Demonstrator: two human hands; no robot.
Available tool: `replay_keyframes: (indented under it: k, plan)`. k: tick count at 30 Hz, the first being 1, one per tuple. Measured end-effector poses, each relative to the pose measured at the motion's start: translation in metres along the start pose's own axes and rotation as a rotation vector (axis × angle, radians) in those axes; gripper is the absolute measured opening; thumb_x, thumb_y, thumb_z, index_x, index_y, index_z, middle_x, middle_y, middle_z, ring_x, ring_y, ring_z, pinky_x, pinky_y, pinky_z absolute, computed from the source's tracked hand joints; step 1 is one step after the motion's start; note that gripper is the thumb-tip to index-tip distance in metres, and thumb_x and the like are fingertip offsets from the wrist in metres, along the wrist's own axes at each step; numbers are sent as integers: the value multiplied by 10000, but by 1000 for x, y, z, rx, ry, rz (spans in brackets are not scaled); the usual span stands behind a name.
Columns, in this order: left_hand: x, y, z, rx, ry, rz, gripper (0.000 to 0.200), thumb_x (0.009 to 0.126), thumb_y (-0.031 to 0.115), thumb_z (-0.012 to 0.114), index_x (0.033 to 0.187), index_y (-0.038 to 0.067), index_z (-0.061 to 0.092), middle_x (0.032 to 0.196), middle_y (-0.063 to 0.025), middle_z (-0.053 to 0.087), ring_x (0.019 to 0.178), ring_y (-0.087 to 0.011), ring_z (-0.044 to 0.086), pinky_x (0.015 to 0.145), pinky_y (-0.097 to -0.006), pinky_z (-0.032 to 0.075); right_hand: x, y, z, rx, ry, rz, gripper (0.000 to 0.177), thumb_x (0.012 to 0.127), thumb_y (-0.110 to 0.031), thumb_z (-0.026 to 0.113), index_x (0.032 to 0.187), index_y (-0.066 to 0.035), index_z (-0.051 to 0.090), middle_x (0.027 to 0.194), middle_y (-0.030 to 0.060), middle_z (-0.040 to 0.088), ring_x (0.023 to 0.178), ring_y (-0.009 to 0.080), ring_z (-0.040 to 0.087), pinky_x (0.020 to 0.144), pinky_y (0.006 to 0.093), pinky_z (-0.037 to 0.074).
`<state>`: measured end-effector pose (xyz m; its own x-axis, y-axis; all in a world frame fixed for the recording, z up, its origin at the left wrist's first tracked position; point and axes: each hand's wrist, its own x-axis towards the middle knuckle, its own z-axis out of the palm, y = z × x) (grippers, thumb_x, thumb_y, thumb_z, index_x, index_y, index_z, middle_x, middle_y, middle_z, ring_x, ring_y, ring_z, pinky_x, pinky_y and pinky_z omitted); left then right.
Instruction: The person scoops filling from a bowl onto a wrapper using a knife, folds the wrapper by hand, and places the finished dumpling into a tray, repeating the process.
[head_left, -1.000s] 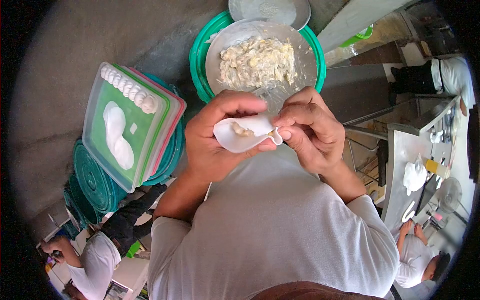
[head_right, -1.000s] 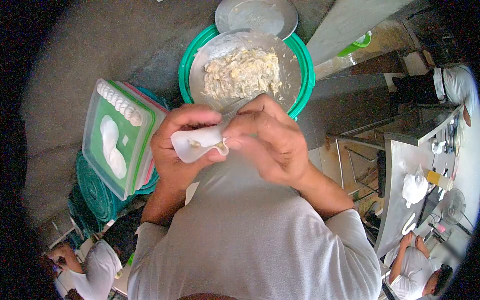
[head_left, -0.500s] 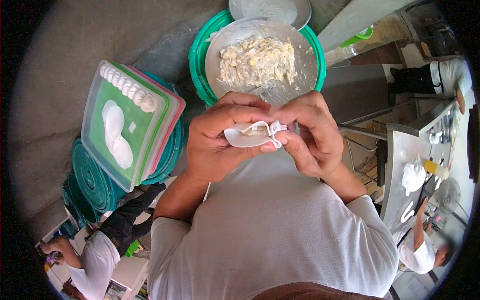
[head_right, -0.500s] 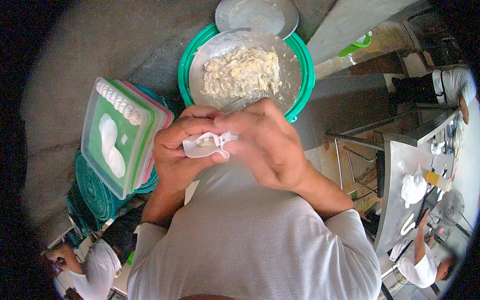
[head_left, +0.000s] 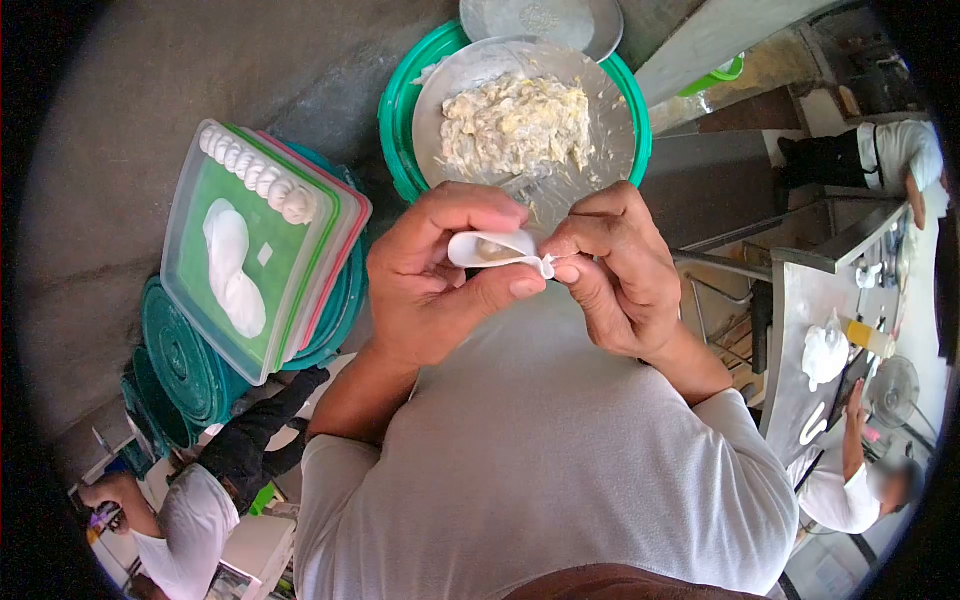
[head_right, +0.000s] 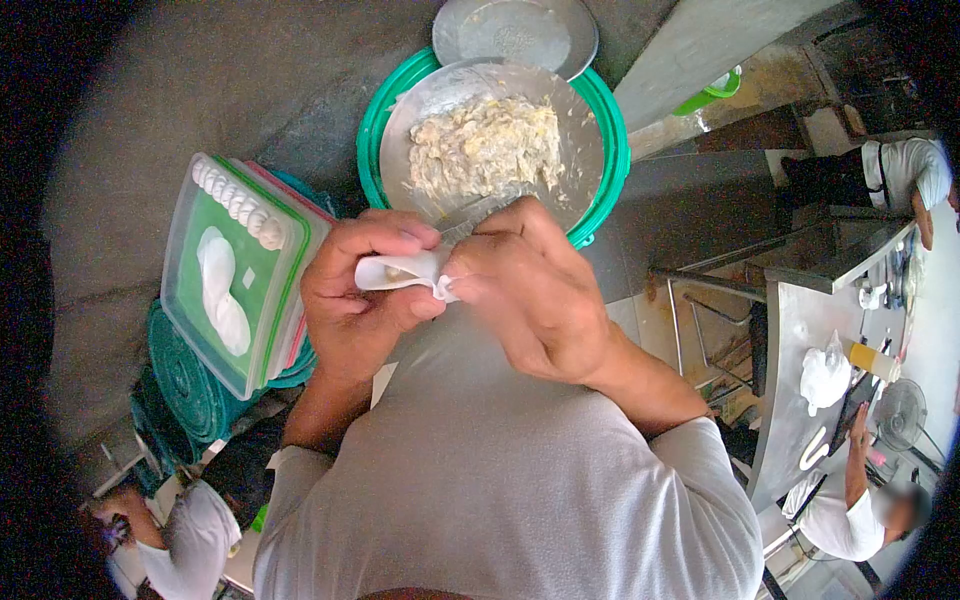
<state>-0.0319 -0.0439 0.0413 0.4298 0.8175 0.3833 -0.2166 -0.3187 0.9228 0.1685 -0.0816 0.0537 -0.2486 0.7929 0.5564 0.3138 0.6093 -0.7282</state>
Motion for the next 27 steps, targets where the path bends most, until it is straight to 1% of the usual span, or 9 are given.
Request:
replay_keyframes:
  k: [3, 6, 8, 13, 15, 19, 21, 25, 27]
  plan:
    - [-1, 1, -4, 13, -44, 17, 375, 761, -41, 798, 1096, -15, 629, 1113, -123, 615, 1003, -168, 609, 842, -272, 488, 1, -3, 6, 97, 65, 52, 211, 809, 43, 680, 1018, 41, 657, 984, 144, 658, 876, 297, 590, 781, 369, 492]
    - [-1, 3, -6, 68, -49, -36, 392, 726, 78, 837, 1056, 4, 638, 1099, -173, 652, 1037, -242, 612, 894, -347, 476, 7, -10, 11, 118, 111, 95, 184, 815, 41, 669, 998, 39, 653, 940, 143, 658, 871, 309, 582, 779, 370, 490]
    - [0, 3, -6, 34, -53, 22, 393, 768, -44, 793, 1118, -26, 614, 1127, -128, 595, 1019, -170, 598, 855, -276, 487, 6, -7, 8, 70, 68, 58, 209, 811, 43, 674, 1019, 39, 651, 957, 141, 658, 872, 307, 584, 780, 370, 490]
    - [-4, -2, -10, -22, -27, 59, 388, 779, -39, 786, 1125, -30, 611, 1125, -130, 588, 1031, -174, 593, 869, -288, 490, 7, -8, 10, 5, -14, 15, 245, 804, 54, 681, 1045, 37, 643, 1000, 139, 653, 868, 287, 592, 783, 365, 490]
    - [-4, 0, -13, 7, -85, 61, 358, 797, -32, 774, 1115, -36, 611, 1122, -135, 586, 1025, -170, 591, 870, -285, 491, 5, -10, 21, 202, 161, 96, 217, 815, 67, 666, 1027, 39, 630, 979, 147, 632, 850, 269, 597, 769, 354, 490]
    - [-7, -3, -13, 33, -66, 94, 342, 803, -11, 778, 1106, -29, 621, 1094, -120, 603, 996, -163, 598, 850, -275, 488, 9, -12, 16, 76, 57, 48, 204, 827, 62, 662, 1025, 38, 621, 938, 151, 612, 833, 260, 600, 752, 341, 490]
    - [-14, -9, -5, -214, 144, 30, 341, 793, 11, 794, 1093, -24, 637, 1059, -102, 623, 956, -158, 601, 820, -263, 481, 10, -14, 15, 44, -3, 73, 220, 828, 59, 667, 1041, 43, 618, 930, 151, 603, 822, 261, 605, 743, 329, 489]
    - [-15, -11, -18, 8, 14, 112, 333, 802, 22, 789, 1094, -28, 636, 1052, -96, 627, 922, -157, 588, 803, -264, 466, 7, -16, 24, 46, -1, 81, 199, 832, 56, 667, 1024, 48, 613, 937, 155, 604, 820, 259, 607, 739, 325, 489]
    - [-14, -9, -21, -6, 0, 129, 325, 812, 32, 783, 1097, -24, 637, 1060, -99, 623, 925, -157, 585, 805, -265, 464, 5, -18, 36, 251, 175, 159, 169, 838, 55, 657, 997, 51, 603, 932, 158, 596, 818, 255, 608, 736, 326, 491]
